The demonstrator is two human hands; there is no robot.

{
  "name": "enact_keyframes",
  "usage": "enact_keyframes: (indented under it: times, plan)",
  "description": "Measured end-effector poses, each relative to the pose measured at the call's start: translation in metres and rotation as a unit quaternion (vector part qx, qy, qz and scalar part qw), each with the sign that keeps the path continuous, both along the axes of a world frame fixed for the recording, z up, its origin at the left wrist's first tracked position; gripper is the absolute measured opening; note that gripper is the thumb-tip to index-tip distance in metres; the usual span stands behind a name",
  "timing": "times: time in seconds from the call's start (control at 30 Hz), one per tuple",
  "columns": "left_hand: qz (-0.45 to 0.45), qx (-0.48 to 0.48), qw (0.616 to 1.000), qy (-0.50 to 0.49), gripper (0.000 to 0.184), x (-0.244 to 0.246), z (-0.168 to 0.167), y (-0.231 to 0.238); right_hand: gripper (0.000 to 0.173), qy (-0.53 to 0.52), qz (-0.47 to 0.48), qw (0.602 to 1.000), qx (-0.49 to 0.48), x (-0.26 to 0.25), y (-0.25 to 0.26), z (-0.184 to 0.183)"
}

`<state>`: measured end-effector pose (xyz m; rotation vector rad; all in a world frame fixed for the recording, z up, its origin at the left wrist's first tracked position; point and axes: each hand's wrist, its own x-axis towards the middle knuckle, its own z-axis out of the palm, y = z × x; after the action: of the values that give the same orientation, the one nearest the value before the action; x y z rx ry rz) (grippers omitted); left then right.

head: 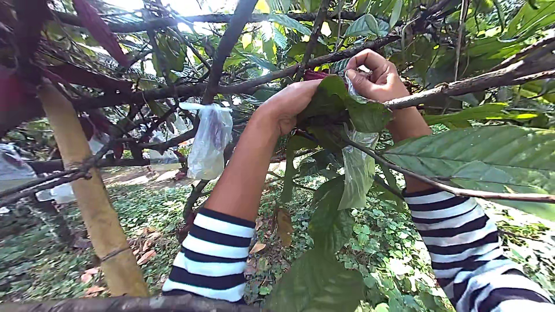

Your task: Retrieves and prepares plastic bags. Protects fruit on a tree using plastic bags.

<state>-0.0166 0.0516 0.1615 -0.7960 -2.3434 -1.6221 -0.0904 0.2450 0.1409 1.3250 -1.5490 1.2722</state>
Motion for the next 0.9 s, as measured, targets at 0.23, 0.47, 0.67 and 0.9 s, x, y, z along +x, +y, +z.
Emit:
enact_keyframes:
  times: [0.23,0.47,0.67,0.9]
  plan:
    - [-0.046,-0.011,0.999,-0.013,0.03,-0.007,0.001,0.001,0.005,-0.018,-0.008,1.0,0.018,0.007,0.0,0.002]
    - [-0.081,0.03,0.996,-0.01,0.017,-0.004,0.005,0.002,0.006,-0.023,0.017,1.0,0.005,0.005,-0.002,-0.001]
    - [0.01,0.049,0.997,0.063,0.012,-0.011,0.0,-0.002,0.005,-0.011,0.002,1.0,-0.011,-0.006,-0.001,-0.003]
    - [0.11,0.005,0.982,0.15,0.01,-0.018,-0.004,-0.007,0.013,-0.092,0.046,0.995,0.007,-0.006,0.004,-0.005]
